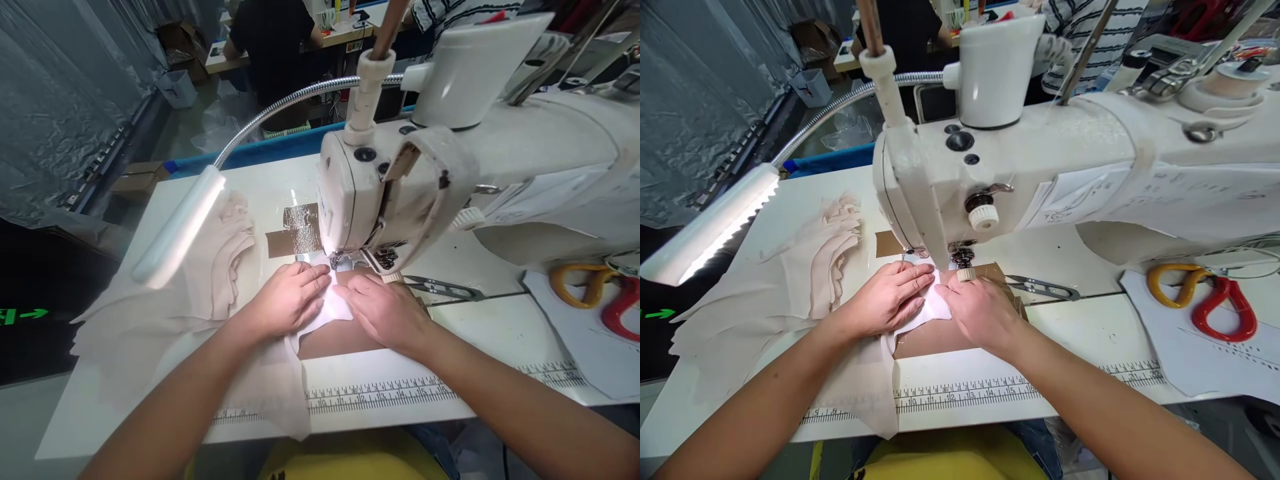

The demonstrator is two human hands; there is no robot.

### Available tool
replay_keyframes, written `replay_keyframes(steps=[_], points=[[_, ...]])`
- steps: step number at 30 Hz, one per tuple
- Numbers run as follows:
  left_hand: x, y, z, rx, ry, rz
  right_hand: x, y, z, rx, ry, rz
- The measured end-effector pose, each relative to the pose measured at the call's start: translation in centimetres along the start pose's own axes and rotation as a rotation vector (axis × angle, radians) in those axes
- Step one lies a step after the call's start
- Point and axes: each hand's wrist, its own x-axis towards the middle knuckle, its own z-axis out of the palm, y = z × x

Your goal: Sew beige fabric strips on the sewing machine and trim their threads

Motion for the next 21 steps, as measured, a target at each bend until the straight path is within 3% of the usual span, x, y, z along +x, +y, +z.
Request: replay_keyframes(steps=[8,14,17,21], points=[[0.1,1.2,-0.8,-0.115,0.034,0.066,-0.3,1.0,-1.5,0.261,-0.061,0.109],[0.5,2.8,-0.7,-0.141,0.023,0.064,-2.0,0.1,-4.2,0.215,-0.222,0.127],[0.6,3.1,0.1,-0.089,0.044,0.05,-3.1,-1.1,-3.9,0.21,-0.194,0.126],[0.9,3.3,1.0,-0.039,0.062,0.028,-4.5,-2.6,-1.8,0.194,-0.017,0.188]])
